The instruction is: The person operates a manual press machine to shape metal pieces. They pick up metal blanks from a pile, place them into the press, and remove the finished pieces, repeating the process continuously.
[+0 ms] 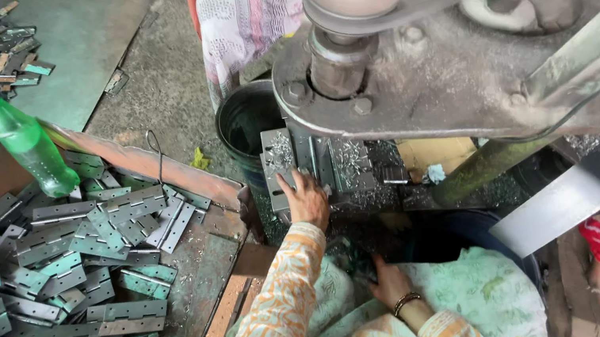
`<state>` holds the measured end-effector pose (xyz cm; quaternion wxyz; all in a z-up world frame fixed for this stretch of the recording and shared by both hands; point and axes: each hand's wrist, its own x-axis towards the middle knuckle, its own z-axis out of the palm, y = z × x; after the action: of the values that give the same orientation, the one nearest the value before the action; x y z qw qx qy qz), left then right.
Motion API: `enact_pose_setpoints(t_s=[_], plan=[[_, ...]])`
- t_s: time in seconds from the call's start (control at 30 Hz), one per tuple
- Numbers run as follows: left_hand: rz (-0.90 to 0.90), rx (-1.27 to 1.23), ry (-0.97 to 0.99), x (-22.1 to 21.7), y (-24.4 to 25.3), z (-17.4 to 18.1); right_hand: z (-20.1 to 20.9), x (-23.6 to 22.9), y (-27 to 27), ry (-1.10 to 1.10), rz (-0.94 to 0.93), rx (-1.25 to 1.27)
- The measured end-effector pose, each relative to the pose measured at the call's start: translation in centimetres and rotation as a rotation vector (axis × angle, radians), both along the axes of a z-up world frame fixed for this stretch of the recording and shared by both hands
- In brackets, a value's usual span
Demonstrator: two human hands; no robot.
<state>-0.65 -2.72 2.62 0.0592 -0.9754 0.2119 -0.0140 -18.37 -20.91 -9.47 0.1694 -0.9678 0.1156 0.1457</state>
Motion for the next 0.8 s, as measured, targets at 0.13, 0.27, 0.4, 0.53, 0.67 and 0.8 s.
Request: enact_pose_setpoints(t_s=[0.13,0.27,0.4,0.53,0.67,0.8], plan=[[-0.007,0.069,-0.027,-0.5,-0.3,0.5,3.4,0.7,-0.6,-0.049,0.046,0.028],[-0.005,0.105,0.02,-0.4,-0.6,1.1,4.0,0.4,-0.4,0.024,0.039,0.033],[-0.013,0.078,0.085,-0.4,-0.4,0.7,1.1,-0.9,0.2,-0.051,0.012,0.143],[-0.019,-0.027,-0.049,0.0,1.1,-0.4,-2.0,-0.3,0.6,-0.042,-0.001,0.067],[0.017,-0.118,0.028,-0.3,1.8,-1.2,-2.2,-1.1,0.6,-0.081,0.009,0.126],[0.019,-0.091,0.08,0.4,2.0,-0.7,0.6,0.1,-0.3,-0.004,0.034,0.036]])
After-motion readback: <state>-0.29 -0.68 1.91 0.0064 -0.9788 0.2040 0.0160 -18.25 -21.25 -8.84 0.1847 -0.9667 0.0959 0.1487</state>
